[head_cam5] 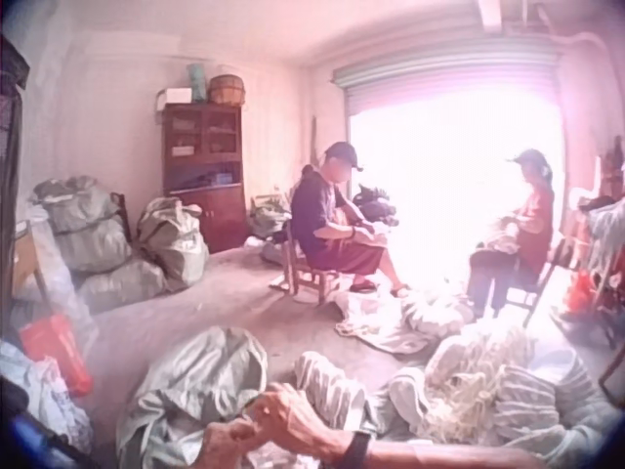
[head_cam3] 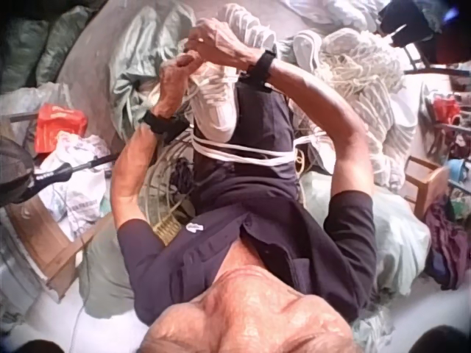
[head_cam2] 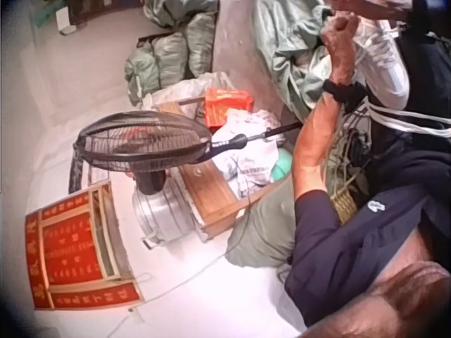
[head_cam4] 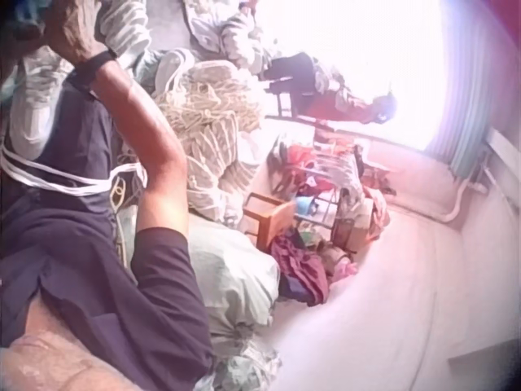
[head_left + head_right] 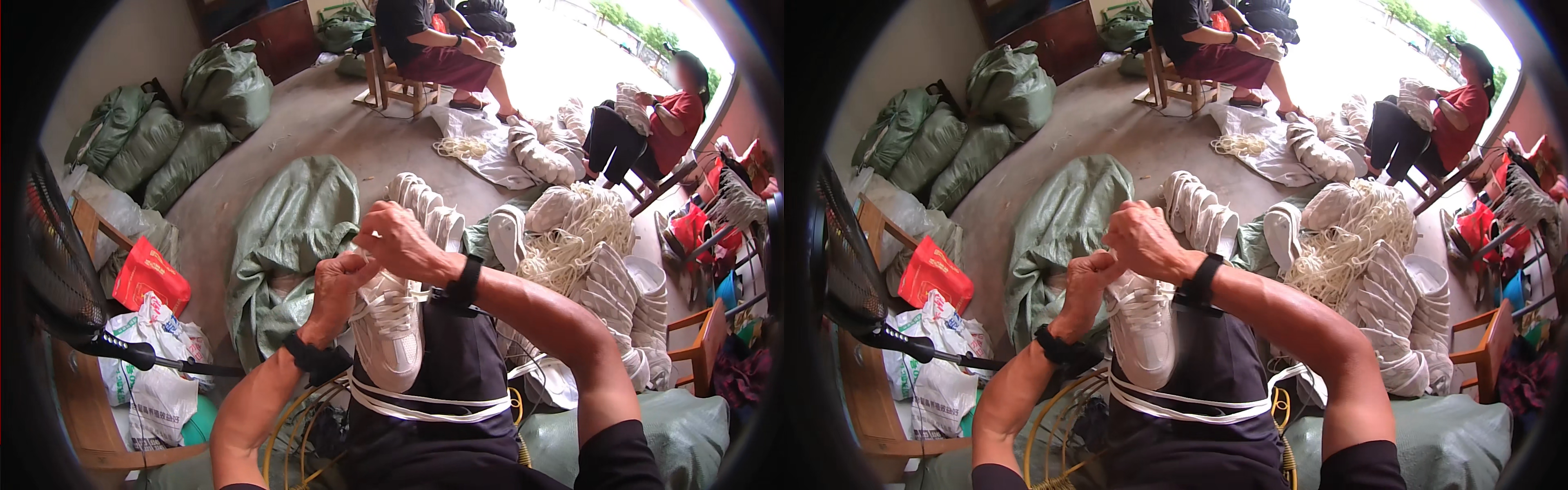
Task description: Insert and tie laces into a white sneaker while holding it against the lap.
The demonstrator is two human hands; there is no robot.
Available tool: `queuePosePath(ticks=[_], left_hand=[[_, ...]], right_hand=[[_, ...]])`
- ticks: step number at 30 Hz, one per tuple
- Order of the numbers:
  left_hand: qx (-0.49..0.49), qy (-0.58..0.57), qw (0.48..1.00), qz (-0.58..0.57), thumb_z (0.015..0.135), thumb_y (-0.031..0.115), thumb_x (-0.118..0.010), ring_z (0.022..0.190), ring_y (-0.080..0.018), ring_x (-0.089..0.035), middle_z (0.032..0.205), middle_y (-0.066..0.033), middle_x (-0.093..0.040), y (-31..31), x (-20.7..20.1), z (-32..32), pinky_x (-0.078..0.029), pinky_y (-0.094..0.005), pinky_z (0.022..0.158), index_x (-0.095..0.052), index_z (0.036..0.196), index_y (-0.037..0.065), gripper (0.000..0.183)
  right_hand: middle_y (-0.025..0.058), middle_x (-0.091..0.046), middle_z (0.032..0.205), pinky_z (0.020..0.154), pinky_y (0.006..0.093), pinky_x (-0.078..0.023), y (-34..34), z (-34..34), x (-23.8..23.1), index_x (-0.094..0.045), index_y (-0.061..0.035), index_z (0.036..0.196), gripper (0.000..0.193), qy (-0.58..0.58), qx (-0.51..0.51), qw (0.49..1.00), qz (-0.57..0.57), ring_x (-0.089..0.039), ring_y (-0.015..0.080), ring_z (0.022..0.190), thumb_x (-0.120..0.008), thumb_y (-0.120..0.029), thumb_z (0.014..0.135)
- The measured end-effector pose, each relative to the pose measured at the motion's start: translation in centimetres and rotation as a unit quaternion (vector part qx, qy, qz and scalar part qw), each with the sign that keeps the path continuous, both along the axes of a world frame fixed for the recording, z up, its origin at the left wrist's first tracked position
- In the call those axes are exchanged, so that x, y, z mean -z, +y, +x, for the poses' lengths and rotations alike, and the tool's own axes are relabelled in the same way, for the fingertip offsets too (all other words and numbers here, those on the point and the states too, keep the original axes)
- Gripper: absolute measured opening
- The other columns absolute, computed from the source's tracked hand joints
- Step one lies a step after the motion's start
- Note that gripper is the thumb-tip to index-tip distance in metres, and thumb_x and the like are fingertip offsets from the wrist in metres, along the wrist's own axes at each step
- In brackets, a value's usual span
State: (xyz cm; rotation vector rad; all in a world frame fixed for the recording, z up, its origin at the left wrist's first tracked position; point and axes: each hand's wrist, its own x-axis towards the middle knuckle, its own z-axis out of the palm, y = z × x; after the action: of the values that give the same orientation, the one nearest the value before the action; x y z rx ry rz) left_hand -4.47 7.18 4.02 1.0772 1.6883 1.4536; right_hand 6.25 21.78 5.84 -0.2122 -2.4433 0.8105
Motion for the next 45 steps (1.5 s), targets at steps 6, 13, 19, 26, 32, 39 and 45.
queuePosePath(ticks=[6, 13, 19, 26, 32, 39, 45], left_hand=[[-0.068, -0.072, 0.994, 0.042, 0.091, 0.019, -0.079, 0.07, -0.0057, -0.053, 0.075, 0.0011, -0.066, 0.0, 0.2, 0.5, -0.044, -0.0252, 0.064, -0.076, 0.089, -0.004, 0.023], [-0.056, -0.023, 0.998, 0.017, 0.095, 0.021, -0.076, 0.072, -0.0036, -0.052, 0.077, 0.0055, -0.064, -1.0, -0.1, 0.5, -0.042, -0.0219, 0.068, -0.075, 0.089, 0.002, 0.019], [-0.07, 0.011, 0.995, 0.077, 0.093, 0.023, -0.078, 0.07, -0.0033, -0.052, 0.075, 0.004, -0.064, -1.2, 0.1, 0.6, -0.043, -0.0224, 0.065, -0.072, 0.087, 0.0, 0.025], [-0.124, -0.048, 0.989, 0.061, 0.094, 0.025, -0.078, 0.069, -0.0041, -0.052, 0.074, 0.0027, -0.067, 0.0, 0.1, 0.4, -0.044, -0.0234, 0.064, -0.073, 0.086, -0.001, 0.028], [-0.115, -0.025, 0.992, 0.049, 0.093, 0.026, -0.078, 0.068, -0.0046, -0.052, 0.074, 0.0015, -0.068, -0.3, -0.1, 0.2, -0.044, -0.0249, 0.063, -0.072, 0.083, -0.002, 0.03], [-0.06, -0.019, 0.998, 0.026, 0.093, 0.029, -0.077, 0.071, -0.0042, -0.053, 0.075, 0.0033, -0.068, -0.7, 0.6, -1.3, -0.043, -0.0232, 0.067, -0.073, 0.087, 0.002, 0.029], [-0.039, -0.041, 0.997, 0.05, 0.093, 0.021, -0.078, 0.068, -0.0026, -0.051, 0.074, 0.0044, -0.066, -0.5, 1.0, -1.3, -0.041, -0.0221, 0.063, -0.072, 0.084, 0.002, 0.022]], right_hand=[[0.0157, -0.06, 0.092, 0.081, 0.0448, -0.047, -1.1, 4.2, -0.6, -0.068, -0.0036, 0.09, 0.007, 0.042, -0.019, 0.998, -0.044, -0.057, 0.0353, 0.093, -0.068, -0.007, 0.084], [0.012, -0.062, 0.101, 0.086, 0.0455, -0.044, -0.7, 4.4, 1.4, -0.075, -0.0087, 0.088, 0.011, 0.021, -0.008, 0.999, -0.034, -0.056, 0.0337, 0.097, -0.073, -0.005, 0.077], [0.0098, -0.064, 0.094, 0.087, 0.0422, -0.041, -1.5, 3.2, 2.1, -0.075, -0.0111, 0.083, 0.009, 0.027, -0.068, 0.997, -0.021, -0.055, 0.0309, 0.098, -0.075, -0.007, 0.074], [0.0104, -0.057, 0.105, 0.094, 0.0454, -0.039, -3.3, 4.7, 1.2, -0.072, -0.0085, 0.084, 0.01, 0.059, -0.067, 0.992, 0.087, -0.052, 0.0315, 0.108, -0.074, -0.01, 0.075], [0.0144, -0.054, 0.11, 0.097, 0.0467, -0.035, -4.3, 3.6, 1.0, -0.067, -0.004, 0.085, 0.016, 0.083, -0.061, 0.989, 0.108, -0.048, 0.0338, 0.112, -0.068, -0.009, 0.069], [0.0142, -0.061, 0.105, 0.093, 0.0442, -0.041, 2.1, 11.0, -0.1, -0.065, -0.0057, 0.083, 0.019, 0.036, 0.147, 0.978, 0.145, -0.056, 0.0337, 0.106, -0.067, 0.008, 0.071], [0.0154, -0.063, 0.093, 0.089, 0.0404, -0.046, 13.1, 21.0, -1.8, -0.064, 0.0021, 0.086, 0.005, 0.039, 0.394, 0.913, 0.102, -0.062, 0.0342, 0.095, -0.068, 0.004, 0.084]])
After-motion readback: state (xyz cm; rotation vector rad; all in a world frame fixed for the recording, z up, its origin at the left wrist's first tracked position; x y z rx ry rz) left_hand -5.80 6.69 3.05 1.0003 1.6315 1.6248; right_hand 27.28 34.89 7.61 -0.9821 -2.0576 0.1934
